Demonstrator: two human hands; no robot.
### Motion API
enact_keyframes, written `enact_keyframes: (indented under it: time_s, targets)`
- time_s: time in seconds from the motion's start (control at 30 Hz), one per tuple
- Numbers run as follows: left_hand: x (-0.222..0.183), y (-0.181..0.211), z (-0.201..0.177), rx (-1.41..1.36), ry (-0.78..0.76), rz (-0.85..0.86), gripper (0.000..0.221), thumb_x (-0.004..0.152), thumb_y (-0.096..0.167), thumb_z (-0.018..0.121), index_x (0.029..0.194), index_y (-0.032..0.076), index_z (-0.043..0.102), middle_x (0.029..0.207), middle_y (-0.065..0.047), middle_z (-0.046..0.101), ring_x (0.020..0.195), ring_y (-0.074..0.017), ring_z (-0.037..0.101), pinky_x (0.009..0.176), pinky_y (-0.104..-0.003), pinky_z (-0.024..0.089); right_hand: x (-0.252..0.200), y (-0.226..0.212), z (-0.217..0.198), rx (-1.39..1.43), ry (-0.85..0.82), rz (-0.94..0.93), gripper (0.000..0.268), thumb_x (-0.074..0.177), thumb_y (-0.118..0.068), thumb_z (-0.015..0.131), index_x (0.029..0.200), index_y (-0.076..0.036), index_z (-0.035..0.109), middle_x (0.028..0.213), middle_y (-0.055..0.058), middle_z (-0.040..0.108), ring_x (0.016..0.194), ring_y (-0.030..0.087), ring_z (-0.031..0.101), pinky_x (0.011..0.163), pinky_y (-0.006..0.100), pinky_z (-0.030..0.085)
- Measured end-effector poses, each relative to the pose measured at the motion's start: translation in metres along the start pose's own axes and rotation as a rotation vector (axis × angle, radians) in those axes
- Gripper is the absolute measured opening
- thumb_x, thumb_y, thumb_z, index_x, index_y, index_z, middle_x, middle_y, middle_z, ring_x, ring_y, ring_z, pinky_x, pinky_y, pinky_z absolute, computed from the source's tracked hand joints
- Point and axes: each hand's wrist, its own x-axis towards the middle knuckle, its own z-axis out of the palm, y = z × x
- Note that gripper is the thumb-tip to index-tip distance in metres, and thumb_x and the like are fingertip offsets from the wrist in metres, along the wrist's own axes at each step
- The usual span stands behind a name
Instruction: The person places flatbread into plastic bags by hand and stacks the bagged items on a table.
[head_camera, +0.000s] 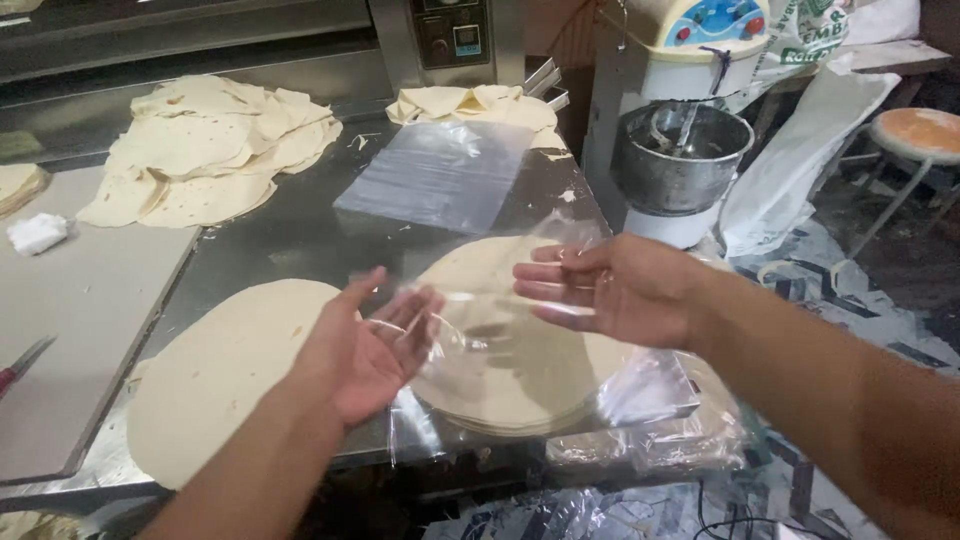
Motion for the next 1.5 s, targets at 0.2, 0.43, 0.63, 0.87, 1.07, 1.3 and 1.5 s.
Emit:
enact_keyframes:
  time_s: [0.2,0.43,0.63,0.87,1.07,1.3,1.5]
  targets:
    - [0.028,0.031,0.000,0.109,-0.081,0.032,0.031,0.098,0.015,0.060,0.126,0.006,0.063,0.107,-0.011,0.073,0.090,-0.0188,0.071,0.083,-0.031,0.062,-0.006,-0.035,0.000,-0.241,0.011,-0.129,0.041,0.104,-0.022,0.038,0.143,-0.017,0.049,0.139,0.013,0.066,0.124,0.024,0.066,0.105,0.042,0.052]
    - [0.061,0.065,0.029,0.445,-0.174,0.390,0.039,0.097,0.013,0.056,0.134,0.020,0.050,0.112,-0.010,0.073,0.092,-0.0169,0.070,0.082,-0.030,0.059,0.013,-0.044,-0.017,-0.216,0.008,-0.402,0.043,0.104,-0.019,0.036,0.142,-0.010,0.054,0.130,0.018,0.062,0.108,0.026,0.065,0.097,0.042,0.056]
    - [0.109,0.049,0.000,0.608,-0.078,0.031,0.046,0.094,0.032,0.067,0.115,-0.010,0.061,0.107,-0.021,0.075,0.094,-0.0212,0.075,0.087,-0.027,0.057,0.071,-0.003,-0.079,0.044,0.110,-0.145,0.031,0.100,-0.011,0.040,0.125,0.004,0.050,0.124,0.021,0.070,0.112,0.028,0.069,0.098,0.042,0.055]
    - [0.067,0.023,-0.025,0.725,0.160,-0.112,0.033,0.090,0.026,0.073,0.111,0.002,0.065,0.097,-0.010,0.074,0.085,-0.0168,0.071,0.079,-0.028,0.060,0.051,0.023,-0.092,-0.048,0.152,-0.012,0.025,0.096,-0.007,0.047,0.116,0.004,0.056,0.117,0.019,0.070,0.102,0.026,0.074,0.097,0.040,0.055]
    - [0.065,0.012,-0.048,0.945,-0.129,-0.010,0.037,0.093,0.021,0.069,0.111,-0.011,0.063,0.084,-0.011,0.069,0.066,-0.0160,0.061,0.053,-0.026,0.047,0.025,0.031,-0.100,-0.283,0.204,-0.040,0.012,0.094,-0.013,0.065,0.098,-0.004,0.071,0.081,0.008,0.062,0.076,0.020,0.060,0.070,0.033,0.050]
    - [0.064,0.001,-0.027,0.791,0.084,0.249,0.056,0.089,0.006,0.070,0.141,0.003,0.048,0.082,-0.009,0.069,0.065,-0.0120,0.062,0.059,-0.026,0.051,-0.018,0.055,-0.091,-0.331,0.281,-0.037,0.013,0.093,-0.016,0.065,0.093,-0.003,0.066,0.084,0.010,0.068,0.081,0.022,0.062,0.077,0.035,0.050]
    - [0.069,-0.003,-0.035,0.743,0.135,0.311,0.057,0.090,0.016,0.075,0.138,-0.002,0.048,0.083,-0.012,0.068,0.064,-0.0141,0.063,0.056,-0.027,0.052,-0.030,0.070,-0.093,-0.308,0.213,-0.003,0.019,0.090,-0.014,0.064,0.097,0.003,0.069,0.092,0.014,0.072,0.087,0.024,0.068,0.083,0.039,0.056]
